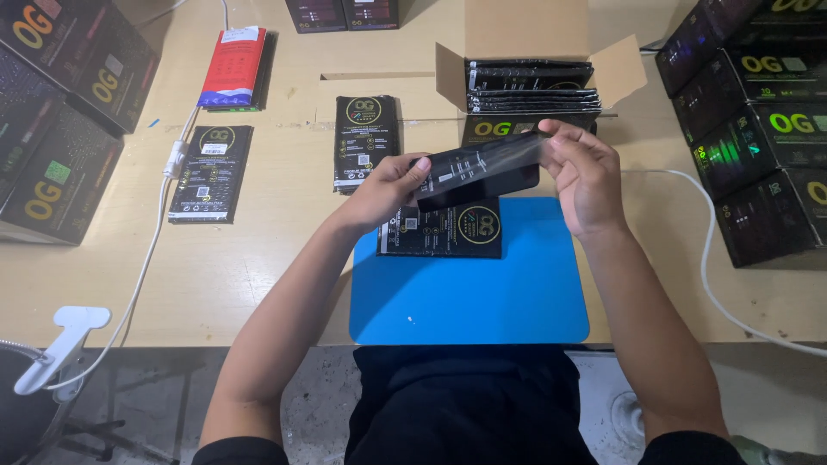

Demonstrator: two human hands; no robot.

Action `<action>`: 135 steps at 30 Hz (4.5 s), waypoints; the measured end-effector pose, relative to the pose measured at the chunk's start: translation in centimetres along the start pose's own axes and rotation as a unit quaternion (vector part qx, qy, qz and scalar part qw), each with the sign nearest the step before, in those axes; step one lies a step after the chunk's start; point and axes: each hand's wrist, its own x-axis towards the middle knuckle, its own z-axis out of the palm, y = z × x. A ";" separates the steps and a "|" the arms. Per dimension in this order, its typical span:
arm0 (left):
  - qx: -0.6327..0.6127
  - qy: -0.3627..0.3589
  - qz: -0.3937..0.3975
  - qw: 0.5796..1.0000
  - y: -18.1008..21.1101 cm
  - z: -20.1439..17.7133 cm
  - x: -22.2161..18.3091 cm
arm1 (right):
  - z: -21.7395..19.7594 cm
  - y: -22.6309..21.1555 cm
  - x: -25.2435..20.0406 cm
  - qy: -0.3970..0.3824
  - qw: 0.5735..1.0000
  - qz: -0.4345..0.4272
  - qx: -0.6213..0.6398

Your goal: The person handles phone screens, removing protective films, and placing the screens into protective sleeves before packing them into a box.

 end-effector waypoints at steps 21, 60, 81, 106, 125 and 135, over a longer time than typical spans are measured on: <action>-0.088 0.120 0.041 0.988 5.4 4.3 -1.7 | 0.1 1.2 1.7 0.109 0.986 0.096 0.076; -0.031 0.101 0.034 0.994 7.4 5.2 -2.7 | -2.2 2.6 2.6 -0.051 0.771 -0.282 -0.568; -0.079 -0.023 -0.038 0.996 8.8 5.8 -3.0 | -3.1 1.3 2.3 -0.076 0.873 -0.373 -0.304; 0.007 0.052 0.159 0.986 8.3 7.9 -3.5 | 3.4 0.3 -2.0 -0.221 0.963 -0.059 -0.141; 0.028 -0.047 0.091 0.994 7.7 9.1 -3.9 | 3.2 0.0 -1.4 -0.137 0.986 -0.069 -0.071; 0.027 0.065 0.051 0.996 9.8 11.0 -5.4 | 3.9 0.7 -1.9 -0.102 0.989 -0.065 -0.081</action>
